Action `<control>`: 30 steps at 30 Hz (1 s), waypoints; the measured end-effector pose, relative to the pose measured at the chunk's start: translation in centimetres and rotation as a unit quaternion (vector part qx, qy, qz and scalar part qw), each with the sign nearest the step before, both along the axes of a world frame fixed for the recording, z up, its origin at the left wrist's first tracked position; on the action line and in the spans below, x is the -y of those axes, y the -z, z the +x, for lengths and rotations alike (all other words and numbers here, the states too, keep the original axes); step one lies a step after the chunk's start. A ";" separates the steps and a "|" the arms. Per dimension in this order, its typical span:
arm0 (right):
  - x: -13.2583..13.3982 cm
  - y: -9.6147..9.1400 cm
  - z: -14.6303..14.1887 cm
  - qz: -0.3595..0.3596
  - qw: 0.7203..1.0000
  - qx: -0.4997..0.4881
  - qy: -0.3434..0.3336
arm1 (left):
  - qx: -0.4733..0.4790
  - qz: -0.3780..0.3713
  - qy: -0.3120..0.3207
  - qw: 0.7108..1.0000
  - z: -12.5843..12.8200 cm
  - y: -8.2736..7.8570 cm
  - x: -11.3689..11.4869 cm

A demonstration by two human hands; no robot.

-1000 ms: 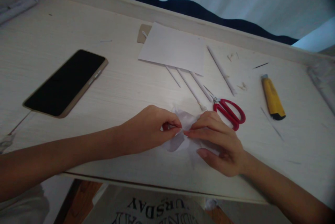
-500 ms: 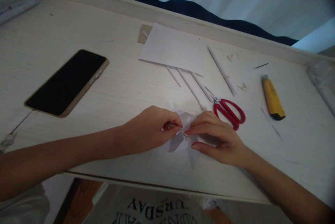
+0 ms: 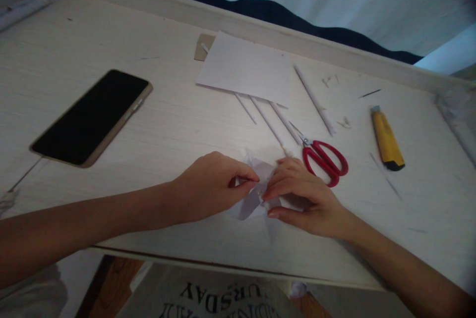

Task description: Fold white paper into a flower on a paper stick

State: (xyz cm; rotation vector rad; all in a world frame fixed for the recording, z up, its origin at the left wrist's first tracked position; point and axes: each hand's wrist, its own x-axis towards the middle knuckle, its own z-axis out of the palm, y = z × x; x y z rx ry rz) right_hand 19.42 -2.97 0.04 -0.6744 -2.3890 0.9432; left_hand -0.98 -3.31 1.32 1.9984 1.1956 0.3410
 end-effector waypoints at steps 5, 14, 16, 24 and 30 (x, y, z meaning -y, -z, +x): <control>0.0 0.1 0.0 -0.007 1.000 0.008 0.012 | 0.004 0.004 0.001 1.000 0.1 -0.2 0.1; 0.1 0.2 0.0 -0.013 0.999 0.020 0.026 | 0.008 0.004 0.005 1.000 0.2 -0.2 0.1; 0.1 0.2 0.0 -0.013 0.999 0.019 0.025 | 0.014 0.002 0.008 1.000 0.2 -0.2 0.1; 0.1 0.0 -0.1 -0.002 1.000 0.018 0.020 | 0.023 -0.029 0.013 0.999 0.3 -0.3 0.1; 0.1 0.1 -0.1 0.003 1.000 0.007 0.020 | 0.026 -0.043 0.018 0.999 0.3 -0.5 0.0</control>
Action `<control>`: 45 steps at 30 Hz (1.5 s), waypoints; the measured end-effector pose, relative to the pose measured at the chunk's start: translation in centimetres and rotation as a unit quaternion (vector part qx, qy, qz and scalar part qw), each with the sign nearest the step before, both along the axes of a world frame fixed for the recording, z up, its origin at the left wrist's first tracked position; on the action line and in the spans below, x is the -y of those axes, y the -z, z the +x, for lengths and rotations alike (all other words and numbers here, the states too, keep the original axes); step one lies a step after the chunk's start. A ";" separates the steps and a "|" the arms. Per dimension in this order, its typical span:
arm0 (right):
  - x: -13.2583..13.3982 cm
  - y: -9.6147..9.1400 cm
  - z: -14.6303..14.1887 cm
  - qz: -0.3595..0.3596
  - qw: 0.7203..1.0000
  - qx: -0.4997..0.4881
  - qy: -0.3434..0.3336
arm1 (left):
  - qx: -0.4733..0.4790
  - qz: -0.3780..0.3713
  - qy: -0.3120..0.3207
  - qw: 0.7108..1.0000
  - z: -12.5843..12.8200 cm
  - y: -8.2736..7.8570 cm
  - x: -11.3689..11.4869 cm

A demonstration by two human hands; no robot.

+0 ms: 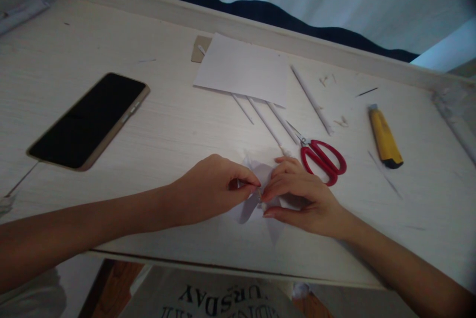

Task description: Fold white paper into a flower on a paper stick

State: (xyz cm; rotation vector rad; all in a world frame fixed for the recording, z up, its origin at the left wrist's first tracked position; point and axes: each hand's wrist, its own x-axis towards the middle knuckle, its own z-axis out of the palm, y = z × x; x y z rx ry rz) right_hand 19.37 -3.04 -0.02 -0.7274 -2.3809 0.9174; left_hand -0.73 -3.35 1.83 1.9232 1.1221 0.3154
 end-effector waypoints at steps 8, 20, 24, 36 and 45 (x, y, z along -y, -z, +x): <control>0.0 0.0 0.0 -0.007 1.000 0.006 0.004 | 0.030 -0.022 0.009 0.999 -0.2 0.1 -0.1; 0.0 -0.1 0.1 0.023 0.999 0.006 0.041 | 0.056 -0.032 0.006 0.998 -0.4 0.2 0.0; 0.0 -0.2 0.0 0.041 0.998 0.004 0.044 | 0.047 -0.053 -0.002 0.997 -0.4 0.1 -0.1; 0.0 0.0 0.1 0.080 0.995 -0.010 0.054 | 0.075 -0.057 0.006 0.995 -0.4 0.4 -0.2; 0.0 0.0 0.1 0.080 0.995 -0.004 0.053 | 0.083 -0.071 0.008 0.994 -0.4 0.5 -0.2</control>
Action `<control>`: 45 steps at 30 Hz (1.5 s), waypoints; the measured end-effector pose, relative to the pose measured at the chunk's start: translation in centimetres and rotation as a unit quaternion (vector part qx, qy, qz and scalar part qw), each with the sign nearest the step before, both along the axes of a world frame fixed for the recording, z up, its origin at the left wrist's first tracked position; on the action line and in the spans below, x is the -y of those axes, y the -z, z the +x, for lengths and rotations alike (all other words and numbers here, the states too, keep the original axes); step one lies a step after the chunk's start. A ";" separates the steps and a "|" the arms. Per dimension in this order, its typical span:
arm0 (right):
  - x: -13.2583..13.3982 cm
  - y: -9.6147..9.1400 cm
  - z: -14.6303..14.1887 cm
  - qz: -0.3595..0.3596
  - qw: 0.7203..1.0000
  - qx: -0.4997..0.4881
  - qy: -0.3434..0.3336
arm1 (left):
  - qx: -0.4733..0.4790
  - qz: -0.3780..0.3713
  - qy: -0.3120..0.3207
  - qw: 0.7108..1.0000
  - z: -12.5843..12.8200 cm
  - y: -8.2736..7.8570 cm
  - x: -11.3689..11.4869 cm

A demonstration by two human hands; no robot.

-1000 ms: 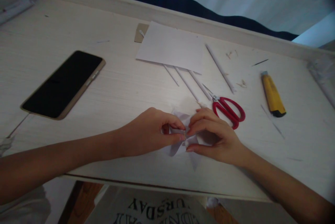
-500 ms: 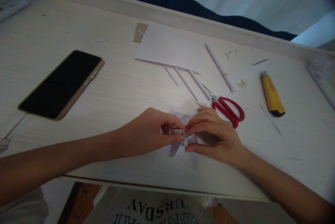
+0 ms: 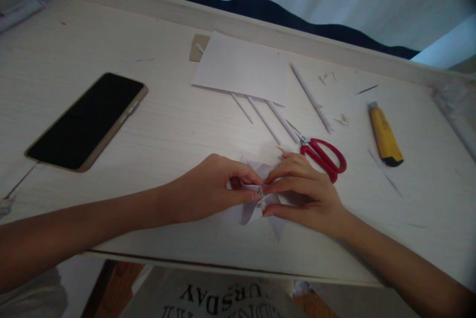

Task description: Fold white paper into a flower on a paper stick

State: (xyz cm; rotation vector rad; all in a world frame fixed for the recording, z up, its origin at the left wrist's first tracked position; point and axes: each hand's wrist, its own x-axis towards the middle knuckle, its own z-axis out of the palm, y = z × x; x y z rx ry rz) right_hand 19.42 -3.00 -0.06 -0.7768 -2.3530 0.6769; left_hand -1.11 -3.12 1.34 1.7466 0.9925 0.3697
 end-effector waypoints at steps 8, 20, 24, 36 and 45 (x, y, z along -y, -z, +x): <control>0.0 0.1 0.0 0.002 1.000 -0.006 -0.004 | 0.024 -0.021 -0.002 0.999 0.0 0.3 0.0; 0.2 -0.1 -0.1 -0.009 1.000 -0.007 -0.001 | 0.000 -0.011 0.012 1.000 0.1 0.0 -0.1; 0.2 0.1 0.1 0.001 1.000 0.001 0.007 | 0.007 -0.020 0.000 1.000 0.1 0.1 -0.1; 0.2 -0.2 -0.1 -0.006 1.000 -0.002 -0.005 | 0.030 -0.014 -0.009 0.999 0.1 0.3 0.1; 0.2 -0.2 -0.2 -0.007 1.000 -0.004 -0.007 | 0.014 -0.033 -0.023 0.999 0.1 0.5 0.0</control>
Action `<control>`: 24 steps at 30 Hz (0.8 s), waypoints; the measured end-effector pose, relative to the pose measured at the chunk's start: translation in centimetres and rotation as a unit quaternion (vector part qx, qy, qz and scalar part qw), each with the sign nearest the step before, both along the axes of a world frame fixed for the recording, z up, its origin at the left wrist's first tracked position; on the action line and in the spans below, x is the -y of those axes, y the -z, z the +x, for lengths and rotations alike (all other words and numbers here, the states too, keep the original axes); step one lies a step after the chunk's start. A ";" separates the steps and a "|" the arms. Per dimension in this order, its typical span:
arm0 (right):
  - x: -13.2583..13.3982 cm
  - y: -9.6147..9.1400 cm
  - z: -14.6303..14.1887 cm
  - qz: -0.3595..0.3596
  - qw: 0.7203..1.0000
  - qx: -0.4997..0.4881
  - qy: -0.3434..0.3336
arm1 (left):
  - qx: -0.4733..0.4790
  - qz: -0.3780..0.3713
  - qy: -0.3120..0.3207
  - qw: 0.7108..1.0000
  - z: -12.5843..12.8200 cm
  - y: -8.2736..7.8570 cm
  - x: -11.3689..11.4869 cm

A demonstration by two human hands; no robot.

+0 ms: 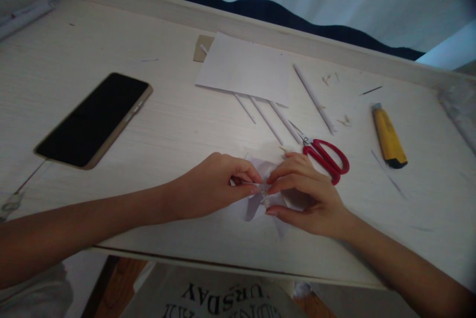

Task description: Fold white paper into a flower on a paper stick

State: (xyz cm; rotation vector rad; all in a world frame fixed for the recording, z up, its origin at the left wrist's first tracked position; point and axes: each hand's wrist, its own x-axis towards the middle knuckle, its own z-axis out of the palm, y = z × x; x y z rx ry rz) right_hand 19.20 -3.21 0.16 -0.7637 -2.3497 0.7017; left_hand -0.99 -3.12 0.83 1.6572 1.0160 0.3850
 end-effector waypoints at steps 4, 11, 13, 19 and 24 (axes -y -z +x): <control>0.0 0.0 0.1 -0.002 1.000 0.003 -0.004 | 0.002 0.015 0.006 1.000 0.0 0.0 0.0; 0.0 0.0 0.1 -0.007 1.000 0.002 -0.008 | 0.022 0.018 0.013 1.000 0.0 0.1 0.0; 0.0 0.0 0.1 -0.012 1.000 0.002 -0.010 | 0.020 0.017 0.012 1.000 0.0 0.0 0.0; 0.0 0.0 0.1 -0.024 1.000 0.004 -0.018 | 0.025 0.023 0.014 0.999 0.1 0.0 0.1; -0.1 0.0 0.1 -0.025 0.999 0.002 -0.024 | 0.023 0.016 0.016 0.999 0.2 -0.2 0.0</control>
